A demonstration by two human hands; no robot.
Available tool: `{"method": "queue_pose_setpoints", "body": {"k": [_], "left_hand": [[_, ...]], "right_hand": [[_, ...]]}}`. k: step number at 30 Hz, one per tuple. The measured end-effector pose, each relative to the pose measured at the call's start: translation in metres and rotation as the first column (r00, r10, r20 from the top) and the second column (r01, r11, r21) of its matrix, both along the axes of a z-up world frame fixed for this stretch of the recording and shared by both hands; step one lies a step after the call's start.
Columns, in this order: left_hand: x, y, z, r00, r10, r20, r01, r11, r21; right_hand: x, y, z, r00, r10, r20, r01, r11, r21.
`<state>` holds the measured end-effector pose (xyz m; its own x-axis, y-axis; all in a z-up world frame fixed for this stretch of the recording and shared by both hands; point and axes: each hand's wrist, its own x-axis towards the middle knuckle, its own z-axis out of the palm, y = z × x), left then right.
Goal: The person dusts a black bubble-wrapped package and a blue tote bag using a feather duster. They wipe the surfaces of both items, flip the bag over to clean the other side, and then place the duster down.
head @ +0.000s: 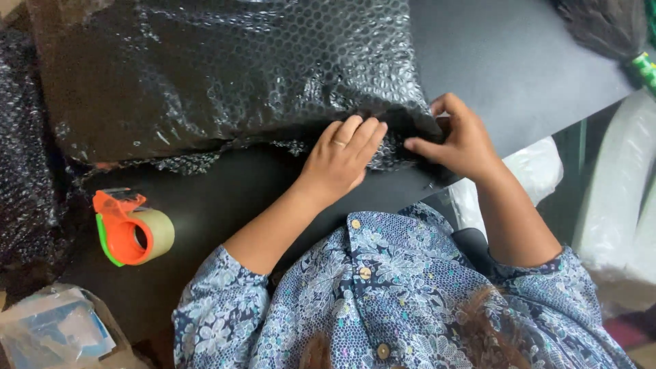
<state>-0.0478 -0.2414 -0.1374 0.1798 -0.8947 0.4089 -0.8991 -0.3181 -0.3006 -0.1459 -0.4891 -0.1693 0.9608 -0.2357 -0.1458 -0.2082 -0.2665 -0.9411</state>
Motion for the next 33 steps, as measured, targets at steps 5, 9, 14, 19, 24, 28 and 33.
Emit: {"method": "queue_pose_setpoints", "body": {"k": [5, 9, 14, 19, 24, 28, 33], "left_hand": [[0.007, -0.019, 0.007, 0.993, 0.012, 0.118, 0.001, 0.994, -0.105], [0.013, -0.021, 0.001, 0.973, 0.024, 0.23, 0.015, 0.986, -0.165], [0.018, -0.006, -0.007, 0.987, -0.034, 0.157, 0.059, 0.986, -0.158], [0.014, 0.005, 0.009, 0.988, -0.152, 0.022, 0.153, 0.97, -0.187], [0.008, 0.008, 0.026, 0.984, -0.178, 0.005, 0.177, 0.979, -0.103], [0.017, -0.001, 0.042, 0.981, -0.196, -0.014, 0.194, 0.976, -0.096], [0.018, -0.007, 0.034, 0.991, -0.127, 0.041, 0.133, 0.965, -0.226]], "right_hand": [[-0.021, -0.022, -0.04, 0.983, 0.01, 0.181, -0.113, 0.815, 0.568], [-0.017, -0.019, -0.043, 0.952, 0.091, 0.293, -0.231, 0.84, 0.491], [0.005, 0.009, 0.01, 0.902, 0.158, 0.402, -0.274, 0.929, 0.25], [0.018, 0.013, 0.036, 0.844, 0.314, 0.435, -0.315, 0.946, -0.071], [0.023, 0.028, 0.046, 0.79, 0.497, 0.358, -0.241, 0.79, -0.564], [0.022, 0.054, 0.026, 0.853, 0.479, 0.206, -0.131, 0.58, -0.804], [0.03, 0.068, 0.01, 0.837, 0.314, 0.448, 0.273, 0.47, -0.839]]}}
